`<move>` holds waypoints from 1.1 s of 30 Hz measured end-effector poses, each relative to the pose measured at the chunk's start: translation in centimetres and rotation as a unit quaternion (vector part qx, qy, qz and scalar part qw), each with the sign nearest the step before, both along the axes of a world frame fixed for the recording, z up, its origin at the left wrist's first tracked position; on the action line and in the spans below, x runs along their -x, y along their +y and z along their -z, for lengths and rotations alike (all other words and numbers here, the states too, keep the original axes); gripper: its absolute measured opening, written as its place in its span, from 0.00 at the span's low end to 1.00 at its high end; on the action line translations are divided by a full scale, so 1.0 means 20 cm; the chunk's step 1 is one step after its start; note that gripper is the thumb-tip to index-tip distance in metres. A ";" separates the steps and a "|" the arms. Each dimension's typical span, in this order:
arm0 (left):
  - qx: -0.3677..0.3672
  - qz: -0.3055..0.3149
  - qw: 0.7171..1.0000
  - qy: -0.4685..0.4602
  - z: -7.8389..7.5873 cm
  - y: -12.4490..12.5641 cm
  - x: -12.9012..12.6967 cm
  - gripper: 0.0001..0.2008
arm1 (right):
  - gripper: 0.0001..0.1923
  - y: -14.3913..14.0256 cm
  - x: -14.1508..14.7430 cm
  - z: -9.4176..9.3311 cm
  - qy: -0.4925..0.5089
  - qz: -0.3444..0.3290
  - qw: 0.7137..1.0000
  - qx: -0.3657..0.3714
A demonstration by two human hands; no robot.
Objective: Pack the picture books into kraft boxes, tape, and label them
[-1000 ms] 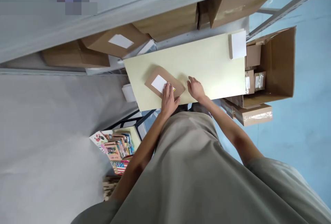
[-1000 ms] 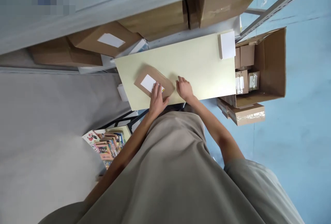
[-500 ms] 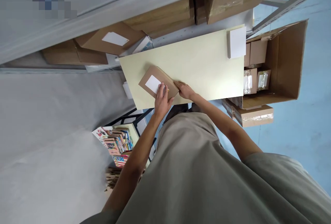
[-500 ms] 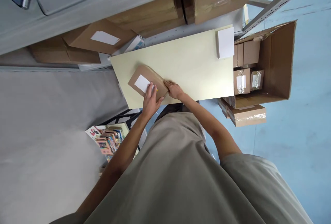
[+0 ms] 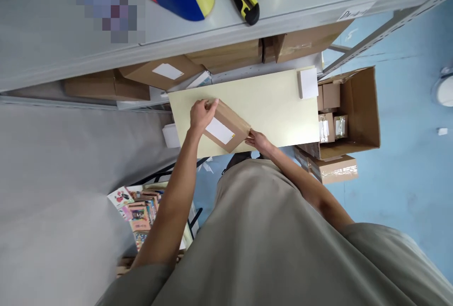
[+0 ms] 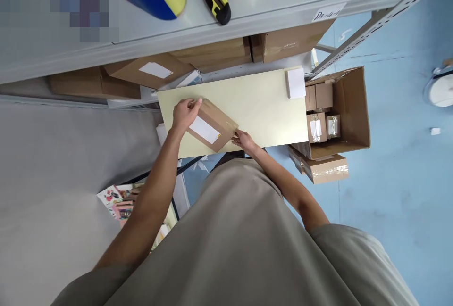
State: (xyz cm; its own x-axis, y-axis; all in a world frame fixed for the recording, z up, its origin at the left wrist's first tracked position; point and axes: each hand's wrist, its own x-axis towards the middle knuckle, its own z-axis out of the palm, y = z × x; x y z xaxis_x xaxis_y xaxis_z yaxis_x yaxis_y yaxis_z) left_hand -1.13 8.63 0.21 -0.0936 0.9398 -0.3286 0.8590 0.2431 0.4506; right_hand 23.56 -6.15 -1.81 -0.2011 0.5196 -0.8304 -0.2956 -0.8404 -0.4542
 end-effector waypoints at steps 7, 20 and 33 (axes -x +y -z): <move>-0.005 -0.015 0.998 -0.063 -0.08 -0.44 -0.09 0.16 | 0.35 -0.04 -0.29 -0.13 -0.307 -0.072 0.928 -0.198; 0.181 -0.130 0.935 -0.275 0.11 -0.57 -0.25 0.32 | 0.43 0.03 -0.25 -0.02 -0.418 -0.201 0.876 -0.132; 0.180 -0.012 0.910 -0.373 0.28 -0.58 -0.06 0.38 | 0.31 0.00 -0.41 -0.09 -0.196 -0.198 0.946 -0.169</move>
